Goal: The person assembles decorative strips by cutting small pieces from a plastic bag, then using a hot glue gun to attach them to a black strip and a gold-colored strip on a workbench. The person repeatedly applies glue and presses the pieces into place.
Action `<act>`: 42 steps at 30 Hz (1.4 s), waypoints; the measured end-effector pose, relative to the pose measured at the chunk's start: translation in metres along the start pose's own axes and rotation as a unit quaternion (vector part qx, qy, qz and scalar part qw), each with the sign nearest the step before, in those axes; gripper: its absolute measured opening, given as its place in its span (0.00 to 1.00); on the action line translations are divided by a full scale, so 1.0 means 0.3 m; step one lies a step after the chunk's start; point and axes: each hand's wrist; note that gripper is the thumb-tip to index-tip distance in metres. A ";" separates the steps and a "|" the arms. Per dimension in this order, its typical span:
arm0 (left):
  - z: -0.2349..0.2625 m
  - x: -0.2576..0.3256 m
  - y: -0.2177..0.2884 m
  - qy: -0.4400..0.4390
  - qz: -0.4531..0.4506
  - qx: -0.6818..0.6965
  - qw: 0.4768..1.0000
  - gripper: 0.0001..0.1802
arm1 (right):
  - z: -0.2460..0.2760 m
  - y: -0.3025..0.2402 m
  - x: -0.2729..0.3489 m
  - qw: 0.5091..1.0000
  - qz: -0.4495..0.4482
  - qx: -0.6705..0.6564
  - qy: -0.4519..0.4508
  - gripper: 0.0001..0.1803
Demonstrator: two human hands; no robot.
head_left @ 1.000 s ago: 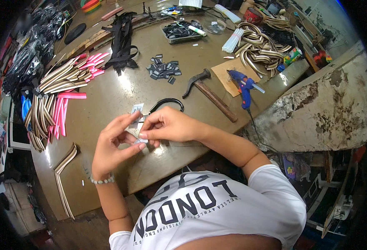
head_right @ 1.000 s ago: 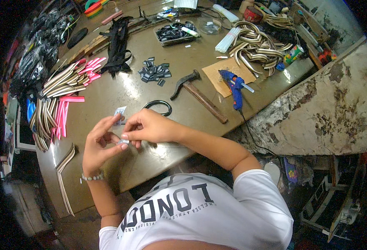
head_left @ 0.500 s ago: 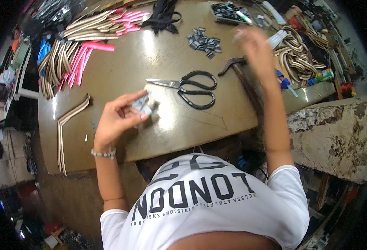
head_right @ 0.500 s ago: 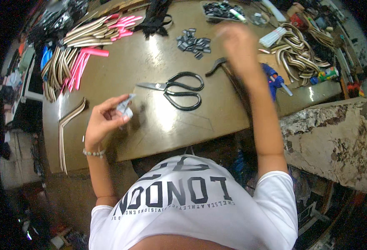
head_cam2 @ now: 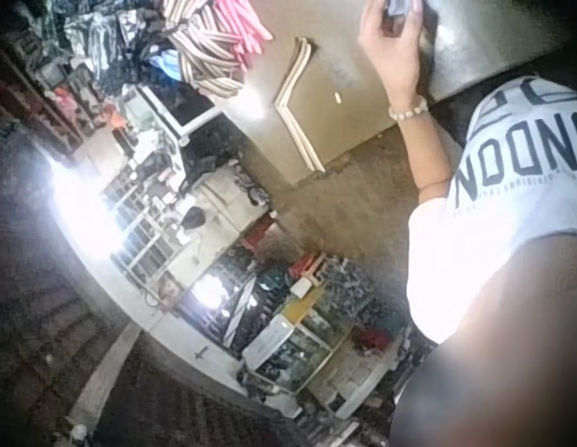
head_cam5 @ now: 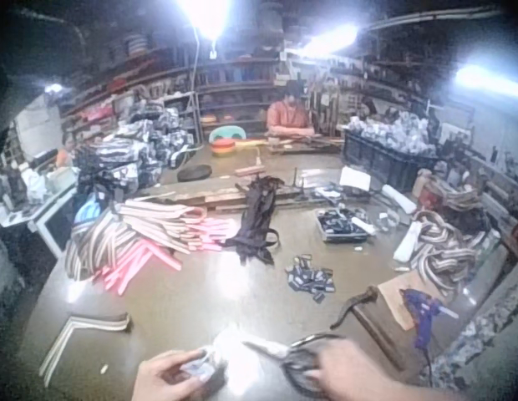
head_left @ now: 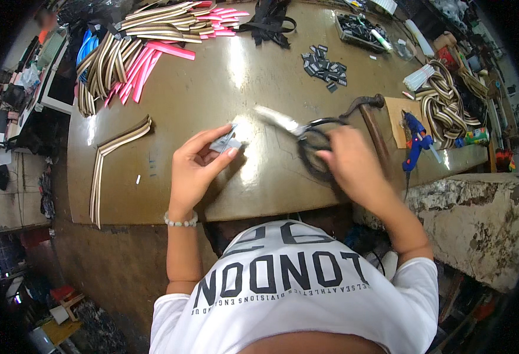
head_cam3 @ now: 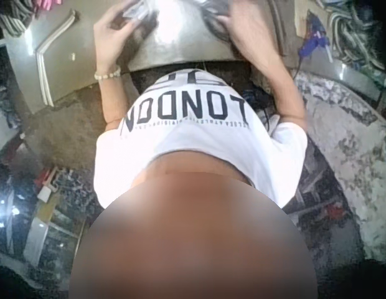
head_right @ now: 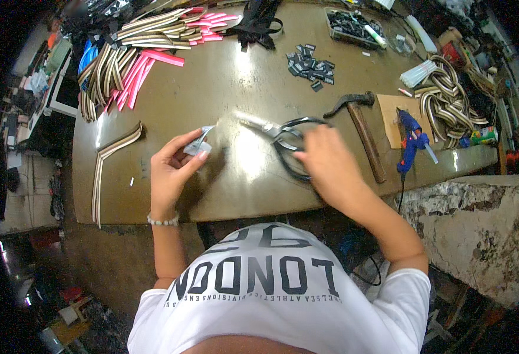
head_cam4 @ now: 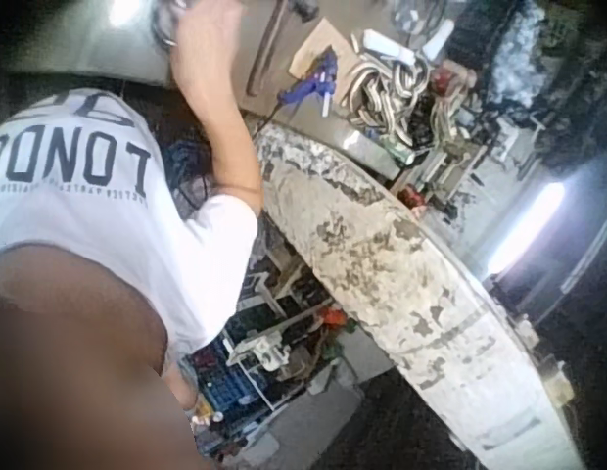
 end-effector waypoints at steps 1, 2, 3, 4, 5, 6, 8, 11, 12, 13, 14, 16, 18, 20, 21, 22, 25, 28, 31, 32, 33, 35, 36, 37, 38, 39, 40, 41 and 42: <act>0.001 0.003 -0.012 0.011 0.015 0.050 0.999 0.22 | 0.073 0.020 0.016 0.994 -0.034 0.041 0.097 0.18; 0.002 0.007 -0.026 0.021 0.027 0.102 0.994 0.22 | 0.156 0.057 0.041 0.985 -0.058 0.078 0.141 0.18; 0.004 0.012 -0.042 0.030 0.043 0.125 0.991 0.22 | 0.254 0.105 0.082 0.966 -0.154 0.139 0.153 0.19; 0.005 0.017 -0.058 0.033 0.064 0.142 0.987 0.21 | 0.349 0.198 0.114 0.945 -0.235 0.095 0.207 0.20; 0.007 0.024 -0.074 0.033 0.079 0.159 0.984 0.21 | 0.446 0.311 0.162 0.930 -0.266 0.087 0.239 0.21; 0.010 0.031 -0.089 0.044 0.115 0.171 0.978 0.21 | 0.537 0.447 0.214 0.929 -0.299 0.039 0.214 0.23; 0.012 0.041 -0.118 0.026 0.102 0.183 0.978 0.18 | 0.608 0.761 0.308 0.897 -0.389 0.135 0.161 0.27; 0.003 0.040 -0.145 0.009 0.100 0.198 0.975 0.13 | 0.528 1.129 0.414 0.882 -0.441 0.122 0.109 0.32; 0.003 0.035 -0.145 0.010 0.097 0.197 0.975 0.13 | 0.483 1.192 0.420 0.878 -0.447 0.134 0.107 0.33; -0.004 0.031 -0.143 -0.006 0.083 0.208 0.975 0.14 | 0.459 1.220 0.416 0.877 -0.470 0.022 0.095 0.34; -0.004 0.028 -0.136 0.002 0.098 0.195 0.976 0.14 | 0.438 1.210 0.398 0.855 -0.493 -0.115 0.110 0.35; -0.006 0.024 -0.120 0.020 0.058 0.227 0.972 0.16 | 0.446 1.083 0.345 0.896 -0.437 0.020 0.078 0.33; 0.005 0.018 -0.115 0.062 0.039 0.230 0.970 0.17 | 0.498 0.855 0.299 0.927 -0.305 -0.081 0.203 0.30; 0.056 -0.016 -0.114 0.019 0.068 0.354 0.933 0.17 | 0.522 0.589 0.252 0.933 -0.202 -0.169 0.244 0.27; 0.078 -0.037 -0.120 0.007 0.103 0.418 0.903 0.16 | 0.495 0.453 0.235 0.928 -0.193 -0.208 0.242 0.27; 0.103 -0.063 -0.128 -0.006 0.118 0.490 0.864 0.15 | 0.461 0.328 0.218 0.924 -0.143 -0.261 0.240 0.27; 0.153 -0.182 -0.131 -0.166 0.165 0.461 0.856 0.14 | 0.245 0.098 0.133 0.922 -0.030 -0.379 0.066 0.20; 0.171 -0.377 -0.053 -0.194 0.254 0.330 0.888 0.13 | -0.021 0.010 0.057 0.942 -0.107 -0.299 0.106 0.08; 0.074 -0.632 0.031 0.022 0.016 -0.118 0.993 0.16 | -0.139 0.026 0.063 0.904 -0.194 -0.319 0.211 0.06; 0.037 -0.718 0.052 0.076 -0.154 -0.296 0.939 0.19 | -0.158 0.032 0.071 0.904 -0.160 -0.319 0.235 0.06; 0.008 -0.793 0.066 0.087 -0.237 -0.386 0.887 0.19 | -0.168 0.040 0.076 0.902 -0.163 -0.321 0.238 0.07; -0.036 -0.918 0.074 0.102 -0.303 -0.532 0.784 0.19 | -0.177 0.054 0.090 0.896 -0.171 -0.330 0.243 0.08; -0.049 -0.970 0.079 0.113 -0.299 -0.587 0.744 0.20 | -0.180 0.061 0.093 0.895 -0.165 -0.333 0.248 0.08; -0.056 -1.013 0.090 0.101 -0.251 -0.624 0.733 0.16 | -0.184 0.067 0.096 0.893 -0.160 -0.333 0.258 0.07; -0.056 -1.041 0.106 0.108 -0.259 -0.610 0.741 0.15 | -0.187 0.074 0.097 0.892 -0.153 -0.336 0.259 0.07; -0.055 -1.053 0.128 0.115 -0.266 -0.595 0.750 0.14 | -0.188 0.079 0.097 0.887 -0.157 -0.336 0.274 0.07; -0.053 -1.046 0.155 0.105 -0.261 -0.584 0.761 0.13 | -0.187 0.080 0.095 0.883 -0.160 -0.341 0.280 0.07; -0.045 -1.019 0.188 0.103 -0.330 -0.549 0.761 0.13 | -0.183 0.077 0.091 0.878 -0.164 -0.357 0.272 0.08; -0.048 -0.971 0.220 0.109 -0.348 -0.510 0.779 0.15 | -0.178 0.065 0.084 0.877 -0.181 -0.351 0.273 0.08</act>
Point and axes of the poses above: each hand's wrist, its own x-axis away from the middle knuckle, its own z-axis out of the back of the hand, y = z × x, and after that the axes turned 11 degrees about z, right-handed
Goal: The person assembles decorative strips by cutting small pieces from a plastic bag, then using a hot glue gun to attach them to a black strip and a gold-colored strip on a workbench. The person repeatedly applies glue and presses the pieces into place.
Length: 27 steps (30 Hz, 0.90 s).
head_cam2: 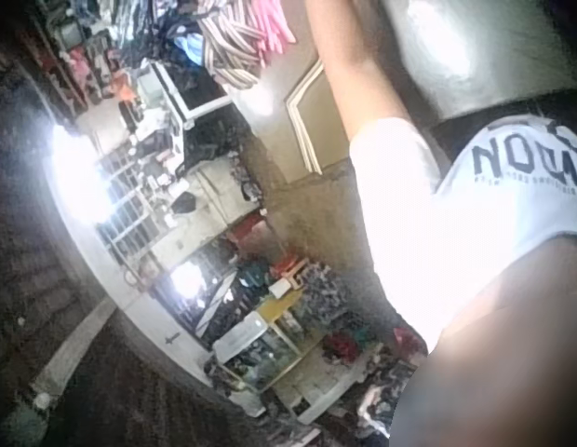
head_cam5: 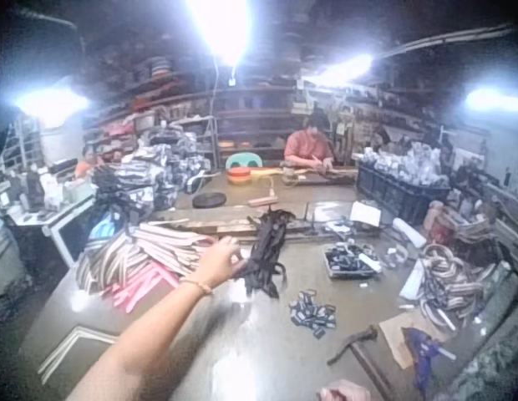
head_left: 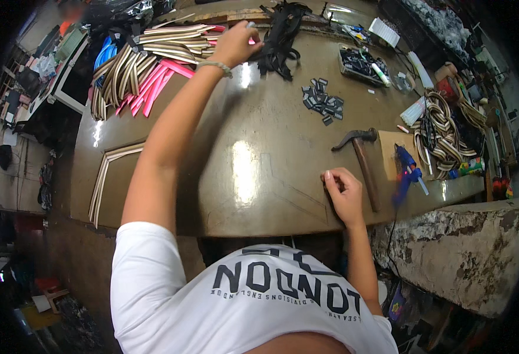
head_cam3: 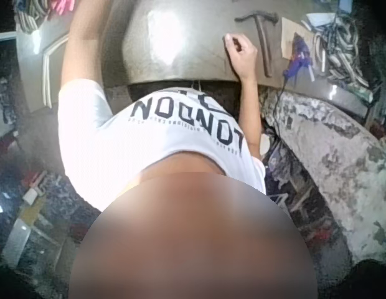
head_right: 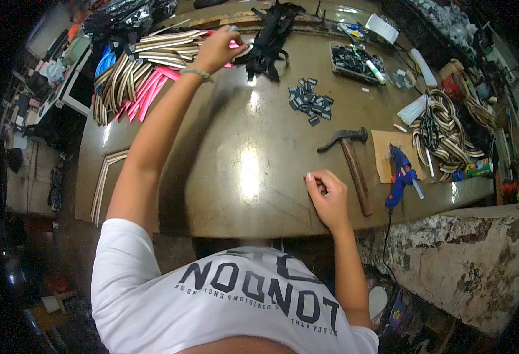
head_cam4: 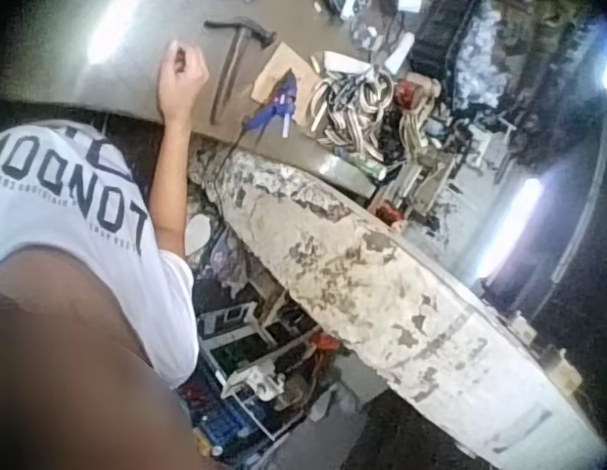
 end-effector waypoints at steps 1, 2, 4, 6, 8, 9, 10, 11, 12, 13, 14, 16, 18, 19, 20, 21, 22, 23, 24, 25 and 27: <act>0.059 0.033 0.037 -0.001 0.010 0.053 0.999 0.13 | -0.008 -0.018 -0.005 1.000 -0.026 0.005 -0.005 0.08; 0.117 0.094 0.087 0.002 0.021 0.104 0.994 0.12 | -0.020 -0.041 -0.010 0.996 -0.085 0.026 -0.003 0.09; 0.197 0.307 0.221 0.026 0.058 0.115 0.991 0.13 | -0.079 -0.096 -0.025 0.976 -0.144 -0.164 -0.003 0.14; 0.240 0.551 0.362 -0.008 0.116 0.124 0.985 0.12 | -0.172 -0.148 -0.042 0.896 -0.206 -0.392 -0.021 0.20; 0.260 0.732 0.456 -0.051 0.148 0.149 0.976 0.10 | -0.250 -0.166 -0.084 0.828 -0.215 -0.505 -0.119 0.21; 0.259 0.789 0.483 -0.065 0.193 0.192 0.960 0.09 | -0.269 -0.167 -0.099 0.823 -0.242 -0.489 -0.155 0.20; 0.264 0.833 0.495 -0.071 0.218 0.240 0.943 0.09 | -0.286 -0.165 -0.111 0.819 -0.256 -0.479 -0.183 0.20; 0.281 0.866 0.486 -0.060 0.207 0.235 0.948 0.11 | -0.292 -0.162 -0.118 0.819 -0.282 -0.437 -0.243 0.20; 0.293 0.888 0.478 -0.067 0.239 0.262 0.933 0.11 | -0.291 -0.156 -0.122 0.798 -0.264 -0.468 -0.271 0.21; 0.306 0.910 0.472 -0.076 0.268 0.294 0.914 0.12 | -0.284 -0.151 -0.120 0.789 -0.273 -0.472 -0.283 0.21; 0.316 0.926 0.464 -0.084 0.296 0.325 0.894 0.12 | -0.273 -0.148 -0.114 0.770 -0.267 -0.491 -0.306 0.22; 0.332 0.960 0.452 -0.147 0.402 0.400 0.810 0.10 | -0.254 -0.153 -0.100 0.766 -0.314 -0.484 -0.283 0.24; 0.326 0.983 0.436 -0.164 0.445 0.444 0.761 0.08 | -0.242 -0.165 -0.089 0.749 -0.319 -0.500 -0.297 0.24; 0.323 0.992 0.425 -0.181 0.422 0.454 0.763 0.09 | -0.242 -0.174 -0.082 0.737 -0.344 -0.480 -0.329 0.24; 0.320 0.997 0.412 -0.214 0.405 0.456 0.763 0.10 | -0.244 -0.181 -0.082 0.746 -0.335 -0.464 -0.341 0.24; 0.318 0.999 0.400 -0.246 0.386 0.457 0.763 0.12 | -0.246 -0.186 -0.082 0.754 -0.325 -0.449 -0.351 0.23; 0.318 0.998 0.389 -0.279 0.365 0.456 0.762 0.13 | -0.250 -0.190 -0.085 0.758 -0.321 -0.428 -0.373 0.23; 0.317 0.995 0.385 -0.289 0.368 0.470 0.749 0.16 | -0.252 -0.191 -0.088 0.767 -0.324 -0.412 -0.370 0.23; 0.320 0.991 0.381 -0.296 0.381 0.485 0.729 0.13 | -0.254 -0.190 -0.091 0.766 -0.306 -0.431 -0.367 0.22; 0.322 0.989 0.382 -0.296 0.389 0.505 0.712 0.11 | -0.255 -0.188 -0.093 0.764 -0.311 -0.427 -0.371 0.22; 0.332 0.988 0.390 -0.279 0.372 0.499 0.731 0.10 | -0.253 -0.181 -0.098 0.764 -0.308 -0.414 -0.388 0.20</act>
Point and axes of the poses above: each hand's wrist, its own x-axis away from the middle knuckle, its own z-axis out of the back of the hand, y = z × x, and after that the axes turned 11 degrees about z, right-handed
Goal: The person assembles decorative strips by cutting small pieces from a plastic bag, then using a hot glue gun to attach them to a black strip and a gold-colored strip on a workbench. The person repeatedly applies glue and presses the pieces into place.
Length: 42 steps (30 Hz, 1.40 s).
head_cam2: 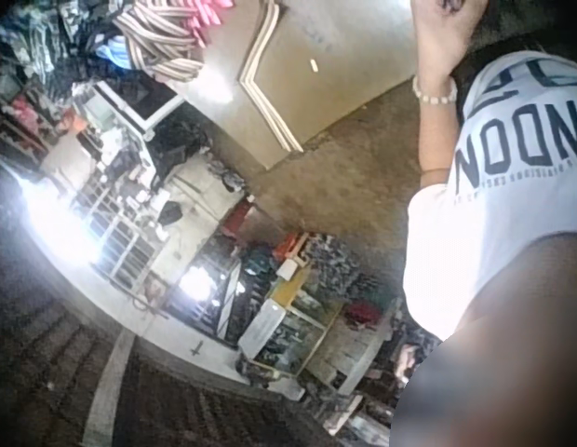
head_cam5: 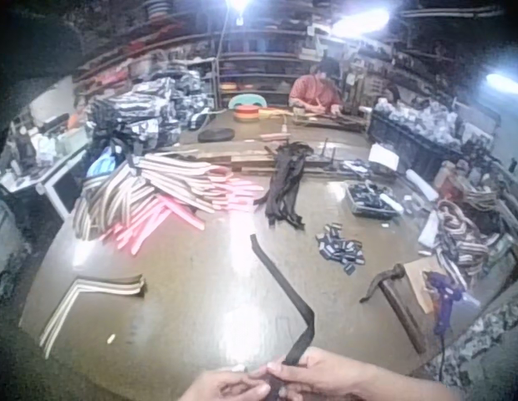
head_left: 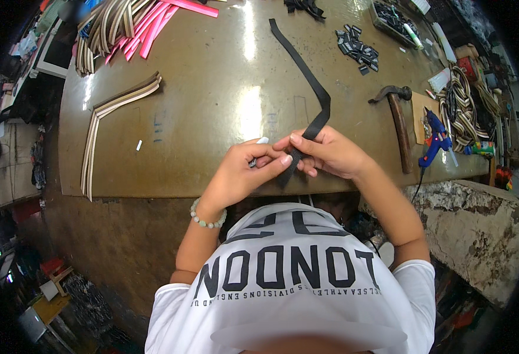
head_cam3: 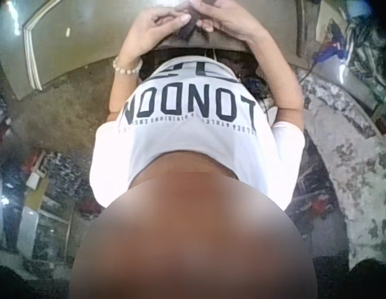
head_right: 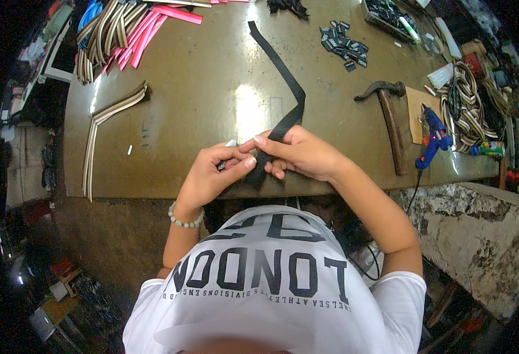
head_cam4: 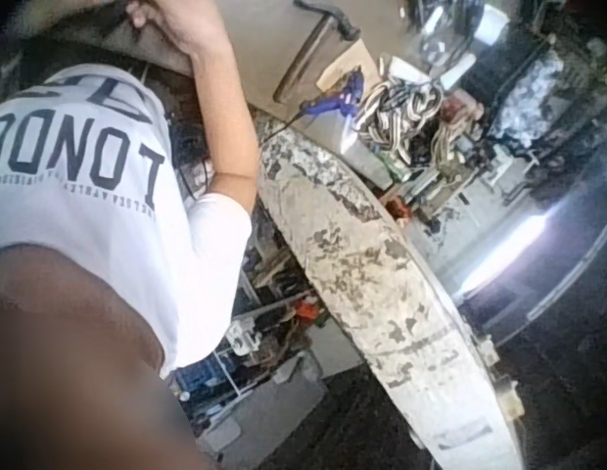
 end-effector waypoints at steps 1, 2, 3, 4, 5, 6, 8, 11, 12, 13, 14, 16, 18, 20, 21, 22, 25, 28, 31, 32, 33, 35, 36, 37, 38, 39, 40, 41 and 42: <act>-0.004 0.007 0.002 0.019 -0.033 -0.038 0.999 0.09 | 0.006 -0.004 -0.001 1.000 -0.001 0.015 -0.011 0.19; -0.008 0.017 0.003 0.039 -0.067 -0.075 0.994 0.09 | 0.013 -0.013 -0.005 0.999 0.010 0.019 -0.036 0.19; -0.012 0.027 0.001 0.051 -0.069 -0.094 0.992 0.08 | 0.022 -0.027 -0.013 0.996 -0.013 0.076 -0.038 0.18; -0.015 0.042 -0.002 0.064 -0.071 -0.112 0.989 0.07 | 0.036 -0.048 -0.024 0.991 -0.022 0.120 -0.054 0.17; -0.018 0.056 -0.006 0.081 -0.079 -0.134 0.985 0.07 | 0.049 -0.073 -0.038 0.985 -0.004 0.140 -0.097 0.17; -0.023 0.070 -0.011 0.091 -0.088 -0.143 0.982 0.07 | 0.082 -0.119 -0.072 0.980 -0.019 0.185 -0.077 0.17; -0.038 0.089 -0.023 0.120 -0.106 -0.188 0.969 0.07 | 0.146 -0.203 -0.154 0.981 -0.007 0.186 0.046 0.14; -0.056 0.093 -0.039 0.157 -0.148 -0.282 0.935 0.09 | 0.280 -0.312 -0.305 0.934 0.126 0.328 0.068 0.15; -0.060 0.092 -0.043 0.169 -0.164 -0.310 0.921 0.09 | 0.325 -0.344 -0.372 0.896 0.149 0.415 0.051 0.15; -0.063 0.088 -0.048 0.179 -0.175 -0.338 0.907 0.09 | 0.360 -0.333 -0.425 0.863 0.224 0.441 0.105 0.18; -0.063 0.086 -0.051 0.181 -0.172 -0.346 0.904 0.10 | 0.391 -0.321 -0.481 0.864 0.193 0.437 0.159 0.15; -0.059 0.082 -0.057 0.184 -0.154 -0.363 0.900 0.10 | 0.436 -0.262 -0.568 0.758 0.286 0.546 0.213 0.14; -0.059 0.078 -0.062 0.205 -0.192 -0.360 0.890 0.10 | 0.459 -0.209 -0.622 0.579 0.392 0.678 0.225 0.17; -0.060 0.078 -0.067 0.217 -0.207 -0.359 0.884 0.11 | 0.437 -0.184 -0.631 0.537 0.457 0.652 0.278 0.20; -0.060 0.079 -0.072 0.217 -0.204 -0.361 0.884 0.13 | 0.405 -0.176 -0.614 0.516 0.487 0.637 0.302 0.22; -0.058 0.082 -0.075 0.214 -0.200 -0.364 0.884 0.15 | 0.375 -0.193 -0.567 0.670 0.377 0.568 0.293 0.25; -0.041 0.089 -0.089 0.194 -0.204 -0.343 0.896 0.20 | 0.219 -0.194 -0.329 0.650 0.425 0.580 0.245 0.22; -0.024 0.093 -0.107 0.164 -0.248 -0.370 0.880 0.18 | 0.132 -0.137 0.091 0.694 0.280 0.623 0.227 0.20; -0.027 0.091 -0.118 0.158 -0.255 -0.397 0.868 0.18 | 0.199 -0.022 0.426 0.618 0.141 0.558 0.536 0.25; -0.027 0.090 -0.120 0.163 -0.262 -0.395 0.866 0.18 | 0.255 0.005 0.513 0.540 0.095 0.595 0.588 0.28; -0.028 0.090 -0.122 0.164 -0.269 -0.394 0.863 0.17 | 0.318 0.033 0.571 0.481 0.061 0.587 0.649 0.31; -0.028 0.087 -0.125 0.165 -0.282 -0.394 0.859 0.17 | 0.418 0.079 0.662 0.312 0.007 0.673 0.670 0.29; -0.028 0.088 -0.126 0.164 -0.285 -0.396 0.857 0.17 | 0.474 0.093 0.666 0.373 0.125 0.620 0.679 0.27; -0.027 0.089 -0.127 0.162 -0.288 -0.398 0.856 0.17 | 0.520 0.091 0.661 0.420 0.223 0.518 0.711 0.26; -0.026 0.090 -0.127 0.165 -0.288 -0.396 0.856 0.17 | 0.550 0.069 0.652 0.475 0.233 0.517 0.672 0.26; -0.026 0.091 -0.127 0.167 -0.289 -0.394 0.857 0.16 | 0.565 0.041 0.631 0.537 0.229 0.480 0.654 0.26; -0.026 0.091 -0.128 0.164 -0.287 -0.392 0.858 0.16 | 0.560 0.005 0.610 0.591 0.221 0.410 0.658 0.26; -0.026 0.093 -0.128 0.163 -0.285 -0.392 0.859 0.16 | 0.534 -0.032 0.588 0.581 0.199 0.464 0.638 0.26; -0.027 0.093 -0.129 0.163 -0.282 -0.392 0.860 0.16 | 0.498 -0.074 0.555 0.566 0.178 0.488 0.641 0.27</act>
Point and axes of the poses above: each hand's wrist, its own x-axis away from the middle knuckle, its own z-axis out of the back of the hand, y = z × x, and after that the axes turned 11 degrees about z, right-handed
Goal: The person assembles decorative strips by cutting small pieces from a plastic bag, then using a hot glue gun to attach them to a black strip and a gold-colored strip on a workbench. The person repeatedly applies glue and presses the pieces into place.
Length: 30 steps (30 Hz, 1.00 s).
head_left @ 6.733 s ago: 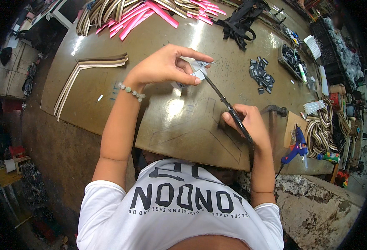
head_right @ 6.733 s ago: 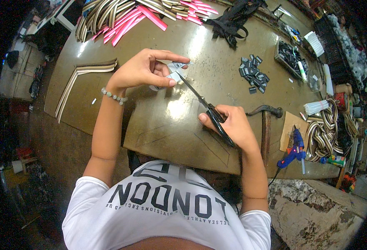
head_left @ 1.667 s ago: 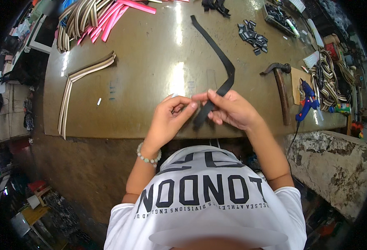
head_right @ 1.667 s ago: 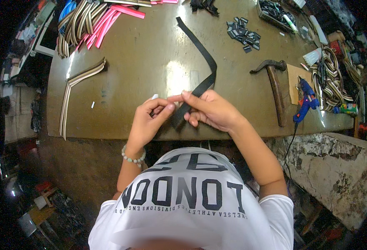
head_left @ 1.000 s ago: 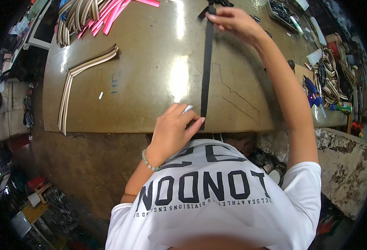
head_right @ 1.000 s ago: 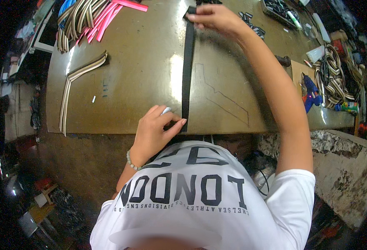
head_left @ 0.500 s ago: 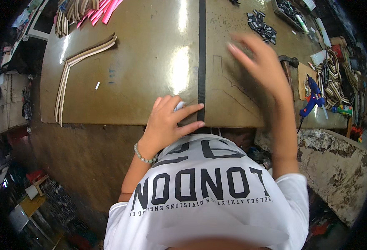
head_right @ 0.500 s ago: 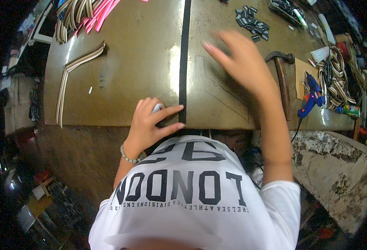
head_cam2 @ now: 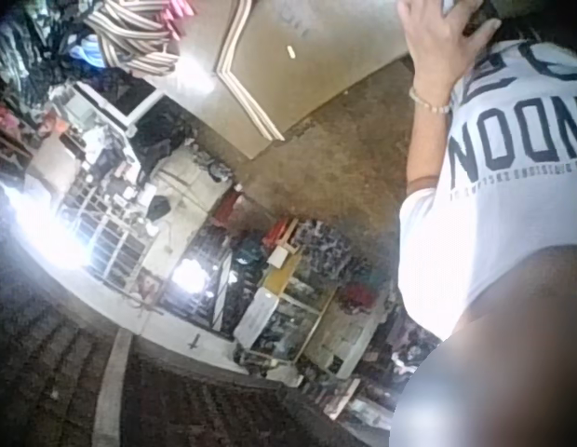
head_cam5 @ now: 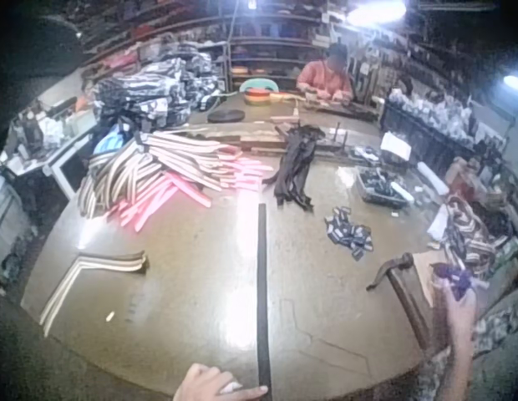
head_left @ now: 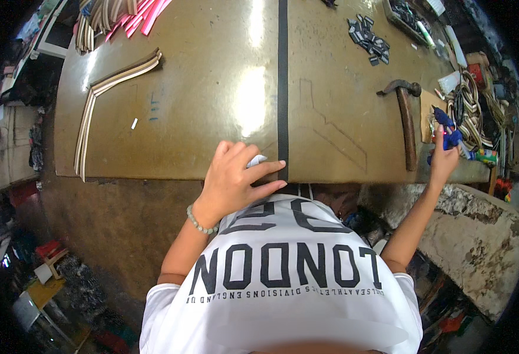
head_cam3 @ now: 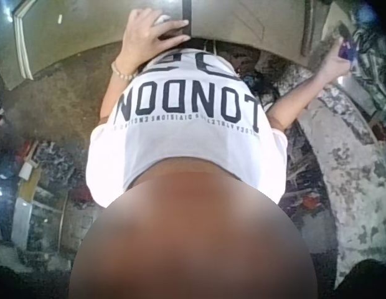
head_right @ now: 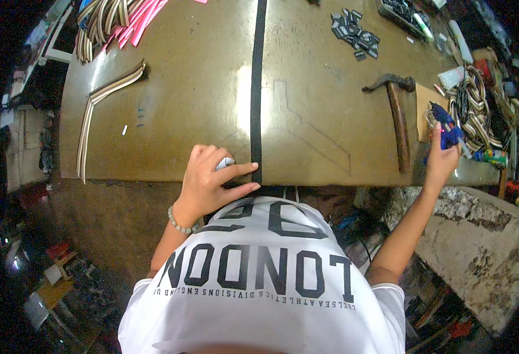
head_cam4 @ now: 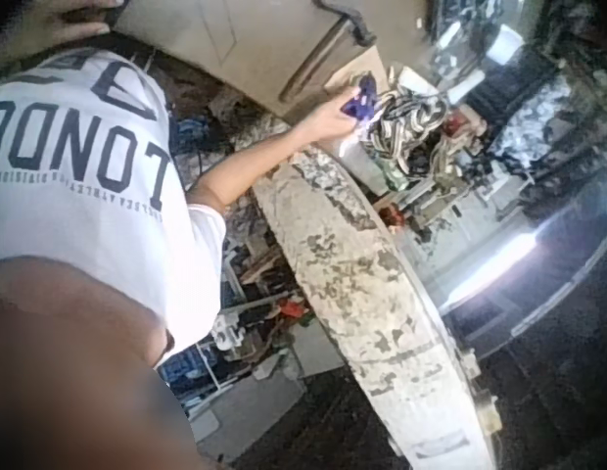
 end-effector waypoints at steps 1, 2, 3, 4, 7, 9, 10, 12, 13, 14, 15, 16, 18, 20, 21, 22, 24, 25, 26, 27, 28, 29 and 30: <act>-0.001 0.001 0.000 0.000 0.005 -0.001 1.000 0.15 | -0.012 -0.072 -0.014 1.000 -0.013 0.014 0.004 0.27; -0.002 0.002 0.001 0.003 0.012 0.002 1.000 0.16 | -0.020 -0.148 -0.002 0.999 0.050 -0.011 -0.003 0.27; -0.003 0.002 0.003 0.004 0.018 0.003 1.000 0.17 | -0.032 -0.224 0.018 0.994 0.015 -0.094 -0.053 0.25; -0.002 0.002 0.004 0.002 0.025 0.005 1.000 0.18 | -0.055 -0.293 0.051 0.971 0.013 -0.218 -0.101 0.22; 0.002 -0.002 0.003 0.003 0.015 0.011 1.000 0.15 | -0.174 -0.435 0.125 0.918 0.095 -0.282 -0.262 0.23; 0.005 -0.002 0.003 0.002 0.014 0.005 1.000 0.15 | -0.242 -0.477 0.126 0.889 0.166 -0.231 -0.359 0.25; 0.006 -0.001 0.002 -0.001 0.016 0.001 1.000 0.15 | -0.266 -0.488 0.130 0.885 0.180 -0.224 -0.366 0.25; 0.007 -0.001 0.001 -0.002 0.015 0.001 1.000 0.15 | -0.296 -0.500 0.122 0.880 0.196 -0.215 -0.375 0.24; 0.007 -0.001 0.000 -0.004 0.015 0.000 1.000 0.15 | -0.304 -0.504 0.116 0.880 0.199 -0.211 -0.376 0.24; 0.005 -0.001 -0.001 0.005 0.014 0.005 1.000 0.15 | -0.306 -0.508 0.112 0.881 0.192 -0.200 -0.383 0.24; 0.002 -0.002 -0.001 0.013 0.013 0.010 1.000 0.16 | -0.307 -0.512 0.109 0.876 0.207 -0.199 -0.387 0.24; 0.001 -0.002 -0.001 0.020 0.012 0.014 1.000 0.16 | -0.307 -0.516 0.108 0.873 0.212 -0.190 -0.396 0.24; -0.002 -0.003 -0.001 0.018 0.017 0.019 1.000 0.16 | -0.310 -0.520 0.109 0.868 0.230 -0.179 -0.402 0.25; -0.001 -0.002 0.000 0.016 0.019 0.022 0.999 0.16 | -0.316 -0.520 0.112 0.865 0.255 -0.175 -0.395 0.25; 0.000 -0.002 0.000 0.016 0.019 0.022 0.999 0.16 | -0.321 -0.518 0.113 0.864 0.256 -0.175 -0.397 0.25; 0.001 -0.003 0.000 0.016 0.019 0.022 0.999 0.16 | -0.324 -0.516 0.112 0.863 0.257 -0.175 -0.399 0.25; 0.002 -0.003 -0.001 0.014 0.018 0.022 1.000 0.16 | -0.332 -0.514 0.108 0.862 0.252 -0.172 -0.406 0.25; 0.002 -0.002 -0.001 0.013 0.019 0.021 1.000 0.16 | -0.337 -0.517 0.104 0.861 0.247 -0.169 -0.411 0.25; 0.001 -0.001 -0.003 0.013 0.018 0.021 1.000 0.16 | -0.341 -0.521 0.100 0.860 0.242 -0.166 -0.416 0.25; 0.000 0.000 -0.004 0.014 0.017 0.020 1.000 0.16 | -0.346 -0.528 0.094 0.861 0.250 -0.165 -0.410 0.25; -0.002 0.002 -0.004 0.014 0.017 0.020 1.000 0.16 | -0.353 -0.536 0.087 0.862 0.259 -0.164 -0.404 0.26; -0.003 0.003 -0.004 0.014 0.018 0.021 1.000 0.16 | -0.358 -0.546 0.079 0.863 0.255 -0.158 -0.406 0.26; -0.004 0.004 -0.004 0.013 0.019 0.022 0.999 0.16 | -0.366 -0.555 0.070 0.865 0.274 -0.150 -0.393 0.26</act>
Point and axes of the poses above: each hand's wrist, its own x-axis away from the middle knuckle, its own z-axis out of the back of the hand, y = z × x, and after that the axes turned 11 degrees about z, right-handed
